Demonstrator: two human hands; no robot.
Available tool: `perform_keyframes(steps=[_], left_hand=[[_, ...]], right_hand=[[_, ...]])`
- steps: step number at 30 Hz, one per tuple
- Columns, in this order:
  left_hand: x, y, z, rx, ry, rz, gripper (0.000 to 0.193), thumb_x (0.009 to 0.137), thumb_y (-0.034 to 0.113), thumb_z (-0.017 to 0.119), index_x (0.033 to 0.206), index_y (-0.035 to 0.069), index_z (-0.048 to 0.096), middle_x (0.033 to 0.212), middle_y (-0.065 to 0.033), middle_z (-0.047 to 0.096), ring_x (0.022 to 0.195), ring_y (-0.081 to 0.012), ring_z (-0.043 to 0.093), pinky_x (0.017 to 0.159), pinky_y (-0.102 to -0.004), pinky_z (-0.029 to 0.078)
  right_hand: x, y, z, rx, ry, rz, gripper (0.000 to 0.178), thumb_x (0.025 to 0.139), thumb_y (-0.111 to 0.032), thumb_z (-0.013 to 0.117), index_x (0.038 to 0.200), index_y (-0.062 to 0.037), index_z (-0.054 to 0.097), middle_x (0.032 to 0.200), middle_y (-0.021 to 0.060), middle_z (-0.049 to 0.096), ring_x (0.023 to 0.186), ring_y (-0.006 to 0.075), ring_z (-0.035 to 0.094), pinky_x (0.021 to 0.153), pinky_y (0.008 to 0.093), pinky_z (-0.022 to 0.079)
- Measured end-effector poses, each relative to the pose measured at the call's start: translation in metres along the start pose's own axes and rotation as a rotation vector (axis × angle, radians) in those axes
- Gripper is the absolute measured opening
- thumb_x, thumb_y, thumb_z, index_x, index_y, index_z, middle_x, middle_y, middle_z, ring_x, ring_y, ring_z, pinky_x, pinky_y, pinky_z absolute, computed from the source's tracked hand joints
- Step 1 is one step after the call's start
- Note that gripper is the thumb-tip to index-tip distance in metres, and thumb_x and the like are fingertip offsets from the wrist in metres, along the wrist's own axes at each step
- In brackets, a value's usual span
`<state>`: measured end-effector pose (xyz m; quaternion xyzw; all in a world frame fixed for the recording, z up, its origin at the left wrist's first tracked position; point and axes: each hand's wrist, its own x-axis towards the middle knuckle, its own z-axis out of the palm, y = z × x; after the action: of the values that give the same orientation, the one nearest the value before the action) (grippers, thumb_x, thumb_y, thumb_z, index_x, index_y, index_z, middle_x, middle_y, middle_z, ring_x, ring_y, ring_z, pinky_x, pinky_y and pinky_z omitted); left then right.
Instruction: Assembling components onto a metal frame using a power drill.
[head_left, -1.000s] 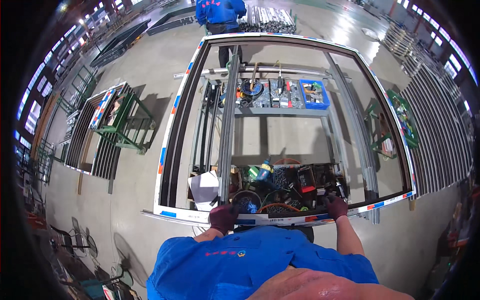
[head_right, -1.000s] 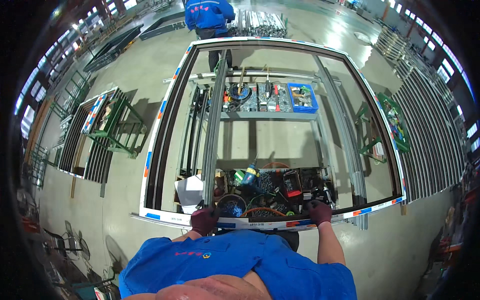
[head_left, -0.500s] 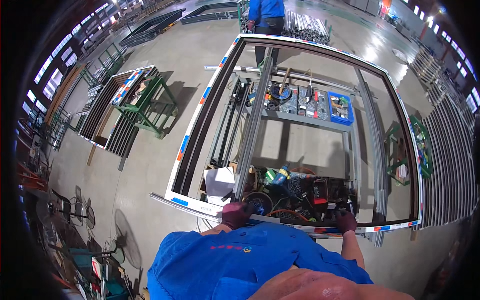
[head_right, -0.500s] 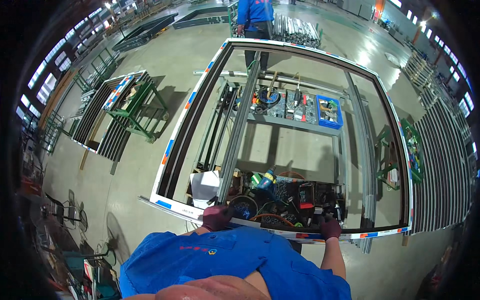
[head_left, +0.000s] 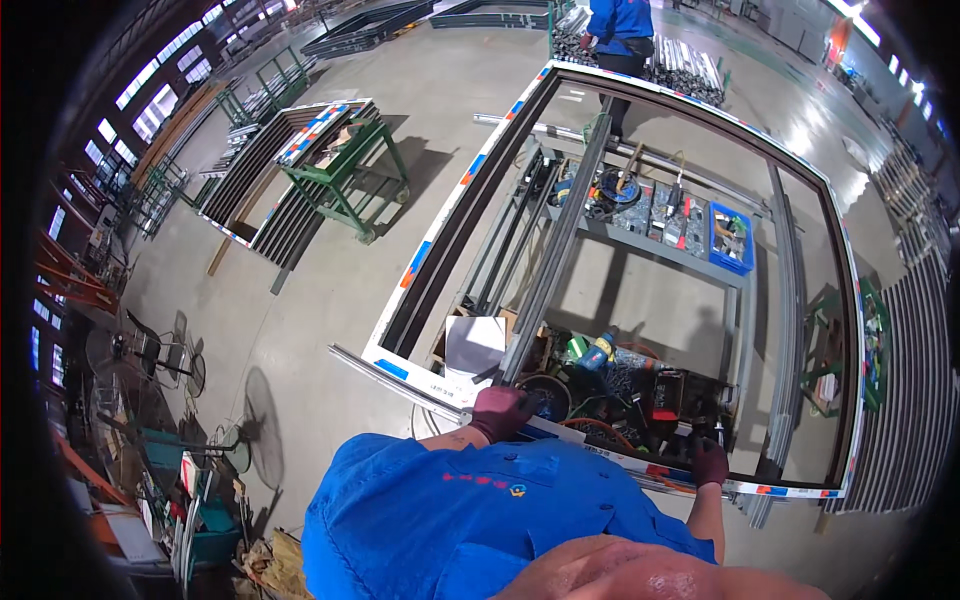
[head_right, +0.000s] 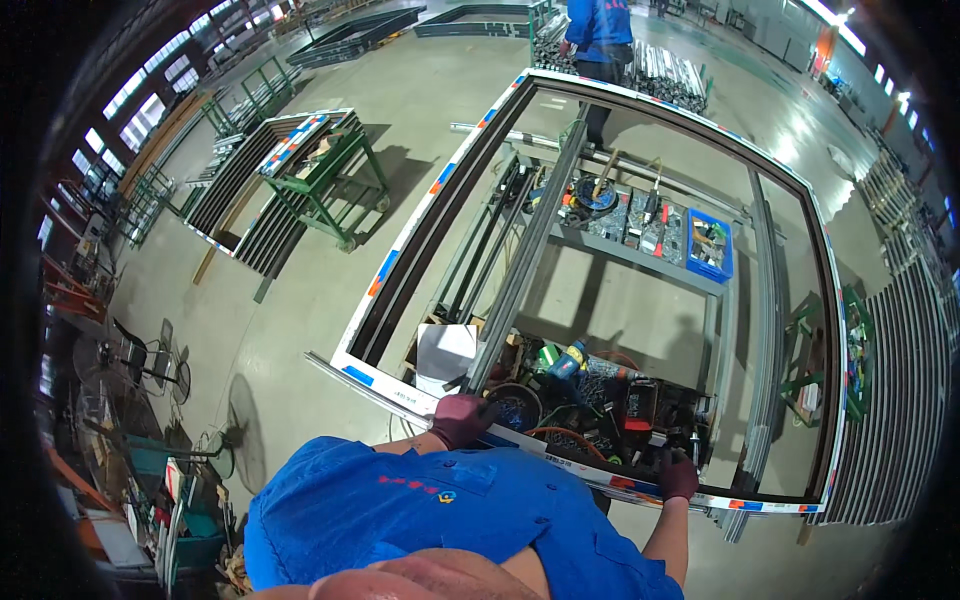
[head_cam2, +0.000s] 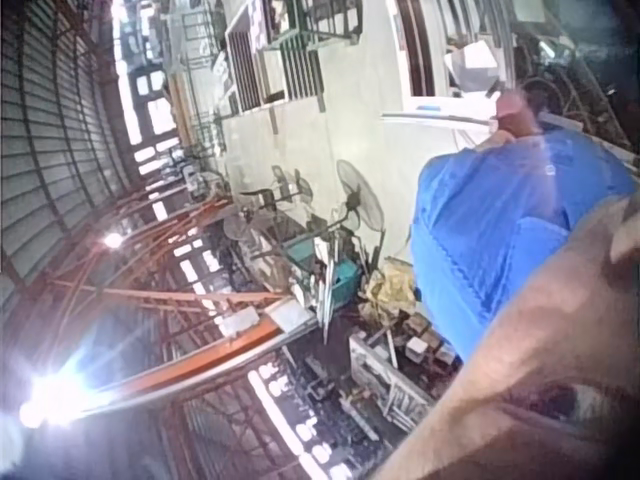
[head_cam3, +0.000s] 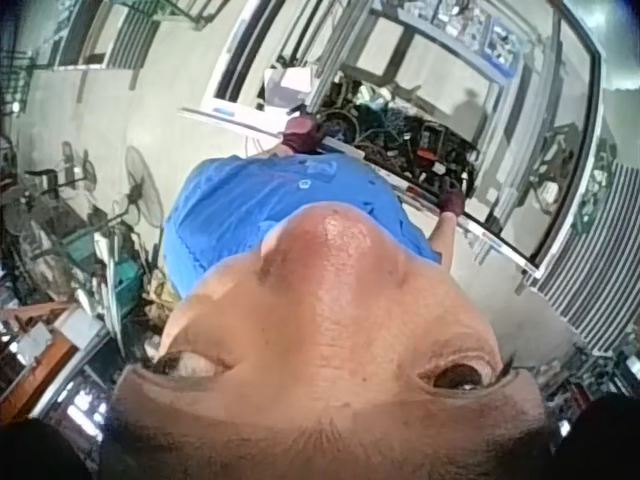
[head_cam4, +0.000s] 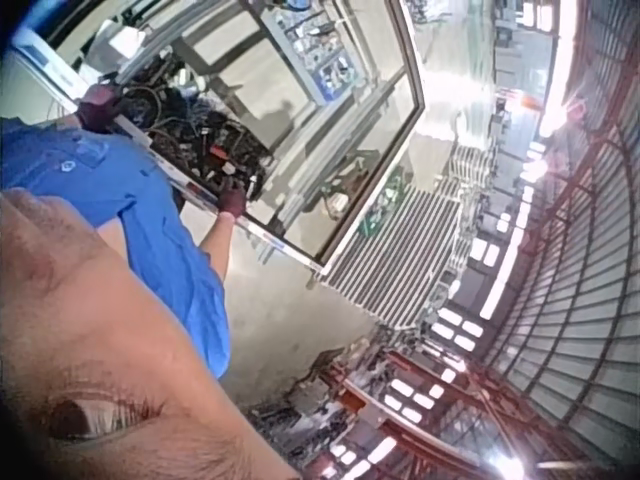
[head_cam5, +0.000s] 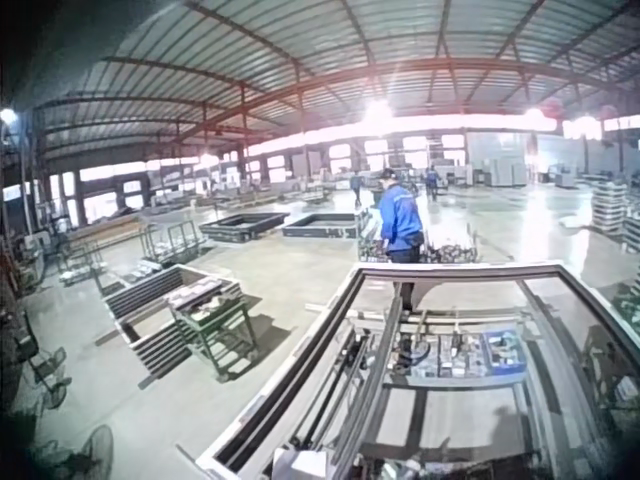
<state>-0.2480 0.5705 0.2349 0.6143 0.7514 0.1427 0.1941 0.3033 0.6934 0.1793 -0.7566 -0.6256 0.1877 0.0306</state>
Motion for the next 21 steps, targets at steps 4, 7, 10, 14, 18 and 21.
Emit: perform_keyframes(steps=[4, 7, 10, 14, 18, 21], left_hand=[[-0.001, 0.002, -0.005, 0.010, 0.005, -0.006, 0.047, 0.102, 0.050, 0.059, 0.084, 0.013, 0.079, 0.088, -0.0195, 0.078, 0.086, -0.0425, 0.075, 0.078, -0.0584, 0.056], [0.000, 0.000, -0.003, 0.015, 0.012, -0.003, 0.048, 0.103, 0.052, 0.059, 0.087, 0.013, 0.080, 0.089, -0.0191, 0.078, 0.088, -0.0423, 0.075, 0.079, -0.0578, 0.057], [0.001, -0.005, 0.004, 0.035, -0.004, -0.003, 0.050, 0.104, 0.055, 0.058, 0.089, 0.014, 0.081, 0.090, -0.0186, 0.079, 0.088, -0.0420, 0.076, 0.080, -0.0571, 0.058], [-0.001, -0.002, 0.001, -0.042, 0.027, -0.004, 0.053, 0.103, 0.057, 0.062, 0.082, 0.011, 0.077, 0.085, -0.0209, 0.076, 0.083, -0.0443, 0.074, 0.074, -0.0581, 0.056], [-0.001, -0.002, -0.001, -0.052, 0.026, 0.014, 0.051, 0.103, 0.056, 0.062, 0.083, 0.012, 0.078, 0.085, -0.0203, 0.076, 0.084, -0.0448, 0.074, 0.074, -0.0579, 0.057], [-0.001, -0.005, 0.002, -0.062, 0.064, 0.047, 0.051, 0.103, 0.056, 0.062, 0.083, 0.012, 0.078, 0.086, -0.0200, 0.077, 0.084, -0.0447, 0.074, 0.074, -0.0575, 0.057]], right_hand=[[0.004, 0.010, 0.008, 0.026, 0.004, -0.001, 0.048, 0.104, -0.054, 0.065, 0.114, -0.0124, 0.085, 0.109, 0.0181, 0.082, 0.106, 0.0407, 0.078, 0.090, 0.0506, 0.060], [0.002, 0.008, 0.007, 0.045, 0.014, 0.001, 0.048, 0.104, -0.055, 0.065, 0.114, -0.0118, 0.085, 0.110, 0.0185, 0.082, 0.106, 0.0406, 0.078, 0.089, 0.0503, 0.060], [-0.001, 0.000, 0.000, 0.050, 0.016, 0.011, 0.048, 0.104, -0.055, 0.066, 0.114, -0.0119, 0.085, 0.109, 0.0187, 0.082, 0.106, 0.0405, 0.078, 0.089, 0.0506, 0.060], [-0.007, -0.012, -0.010, 0.053, 0.000, 0.001, 0.047, 0.103, -0.053, 0.066, 0.113, -0.0116, 0.085, 0.108, 0.0194, 0.082, 0.104, 0.0403, 0.079, 0.088, 0.0508, 0.059], [-0.008, -0.011, -0.011, 0.061, 0.006, -0.009, 0.047, 0.103, -0.053, 0.066, 0.112, -0.0116, 0.086, 0.107, 0.0194, 0.082, 0.103, 0.0402, 0.078, 0.088, 0.0509, 0.059], [-0.009, -0.014, -0.012, 0.053, 0.022, -0.011, 0.048, 0.102, -0.054, 0.065, 0.110, -0.0117, 0.086, 0.106, 0.0188, 0.082, 0.102, 0.0400, 0.078, 0.088, 0.0511, 0.059]])
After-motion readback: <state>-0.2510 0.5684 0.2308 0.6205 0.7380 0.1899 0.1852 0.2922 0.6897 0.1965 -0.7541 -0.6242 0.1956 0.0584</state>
